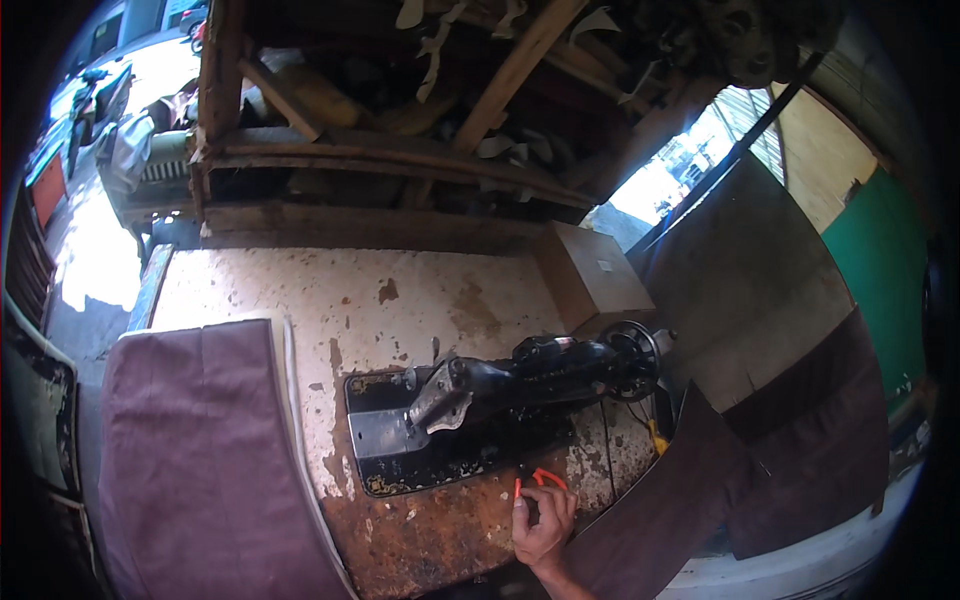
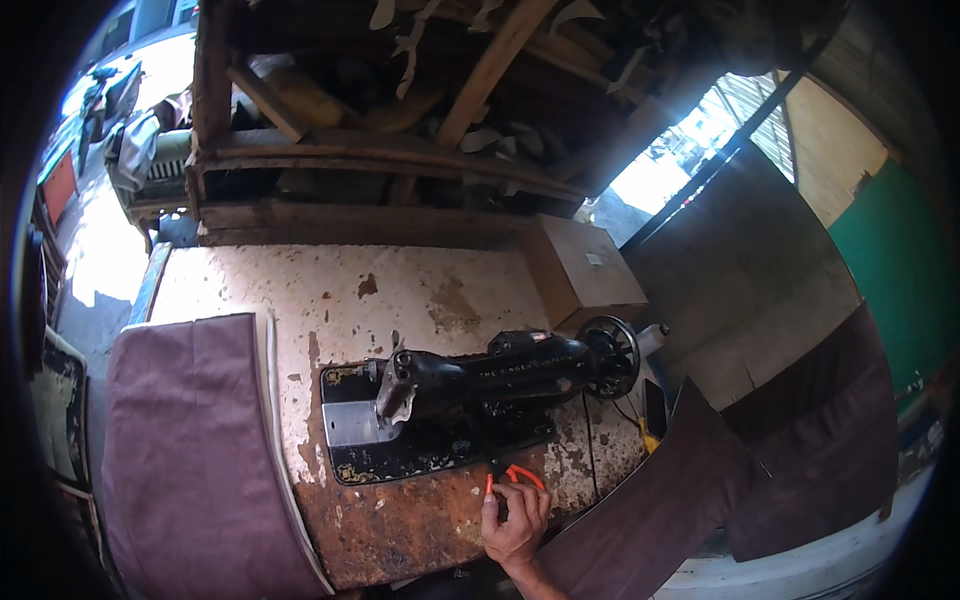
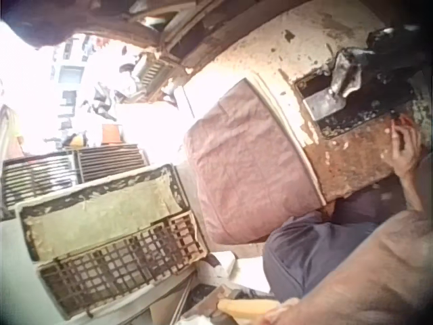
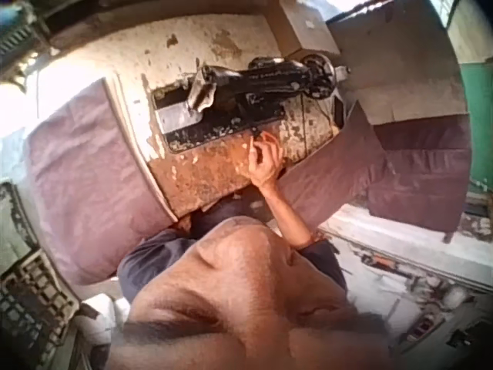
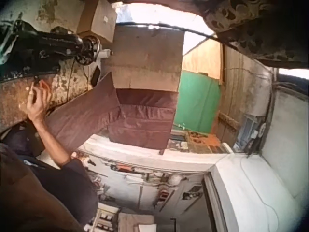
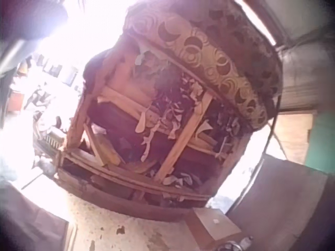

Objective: The person prepares a section of brown upholstery fabric at a sewing machine, smoothing the material and using shears to trim a corner before threading the machine needle.

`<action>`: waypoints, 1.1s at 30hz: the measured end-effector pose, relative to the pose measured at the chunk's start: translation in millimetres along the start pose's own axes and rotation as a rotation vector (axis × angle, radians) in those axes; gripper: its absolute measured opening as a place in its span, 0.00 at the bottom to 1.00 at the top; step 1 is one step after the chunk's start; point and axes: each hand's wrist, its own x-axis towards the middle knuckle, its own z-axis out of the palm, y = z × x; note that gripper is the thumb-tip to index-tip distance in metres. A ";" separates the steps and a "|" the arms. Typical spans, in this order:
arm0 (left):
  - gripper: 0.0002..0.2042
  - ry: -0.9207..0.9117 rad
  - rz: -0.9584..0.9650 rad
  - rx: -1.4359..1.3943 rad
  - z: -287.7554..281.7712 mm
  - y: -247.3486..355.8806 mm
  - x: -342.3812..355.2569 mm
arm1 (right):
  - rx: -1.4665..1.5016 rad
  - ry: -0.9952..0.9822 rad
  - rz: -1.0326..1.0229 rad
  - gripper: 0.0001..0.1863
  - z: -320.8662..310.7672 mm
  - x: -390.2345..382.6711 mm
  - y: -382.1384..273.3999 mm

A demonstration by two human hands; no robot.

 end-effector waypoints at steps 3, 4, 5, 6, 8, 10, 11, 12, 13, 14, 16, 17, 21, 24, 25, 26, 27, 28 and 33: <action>0.15 0.023 0.003 0.023 -0.6 3.4 5.6 | -0.008 0.025 0.030 0.09 0.3 -7.5 5.4; 0.15 0.032 0.004 0.029 0.3 3.6 6.7 | -0.005 0.047 0.036 0.09 0.9 -8.3 6.6; 0.14 0.045 0.008 0.035 -0.8 3.9 9.5 | 0.009 0.045 0.038 0.09 0.0 -7.4 7.9; 0.14 0.049 0.015 0.037 -2.6 2.0 8.7 | 0.018 0.042 0.044 0.09 -0.8 -9.9 4.6; 0.14 0.067 0.039 0.031 -1.4 4.7 9.2 | 0.008 0.044 0.040 0.10 -5.1 -11.5 7.1; 0.14 0.089 0.042 0.018 -2.0 1.4 0.3 | 0.009 0.012 0.045 0.11 -9.9 -9.5 -0.7; 0.14 0.102 0.060 0.006 -3.1 4.0 1.7 | 0.023 0.024 0.021 0.13 -12.4 -0.7 -0.7; 0.14 0.127 0.060 0.005 -7.3 1.7 -1.3 | 0.063 0.030 0.007 0.14 -9.5 4.9 -7.2; 0.14 0.148 0.075 -0.005 -9.2 4.6 -6.4 | 0.146 0.039 0.089 0.18 -14.9 7.3 -12.3; 0.14 0.176 0.092 -0.019 -5.8 10.1 -15.5 | 0.363 0.076 0.139 0.20 -33.8 19.5 -33.7; 0.14 0.198 0.133 -0.072 11.6 28.8 -42.2 | 1.369 -0.091 0.224 0.19 -87.4 21.9 -76.1; 0.14 0.185 0.151 -0.110 23.7 40.7 -59.0 | 1.756 -0.237 0.280 0.18 -119.9 16.6 -96.0; 0.14 0.049 0.186 -0.324 54.7 79.7 -145.0 | 2.026 -0.250 -0.554 0.18 -165.4 41.3 -37.4; 0.06 -0.425 0.328 -0.554 40.7 107.2 -198.6 | 1.487 0.361 0.532 0.10 -178.2 39.6 75.4; 0.07 -0.489 0.446 -0.407 21.4 128.2 -214.9 | 1.492 0.339 0.559 0.10 -171.8 28.2 100.2; 0.07 -0.444 0.678 -0.243 0.8 150.8 -222.4 | 0.701 0.403 0.490 0.10 -163.0 19.5 120.5; 0.07 -0.381 0.722 -0.158 -20.1 177.3 -230.3 | -0.080 0.424 0.355 0.10 -161.9 25.2 115.0; 0.07 -0.180 0.830 -0.163 -27.0 200.5 -232.7 | 0.124 0.299 0.470 0.10 -160.5 16.0 101.3; 0.29 -0.160 0.569 0.220 -66.9 295.9 -210.6 | 0.779 -0.255 -0.392 0.08 -149.9 21.6 -7.2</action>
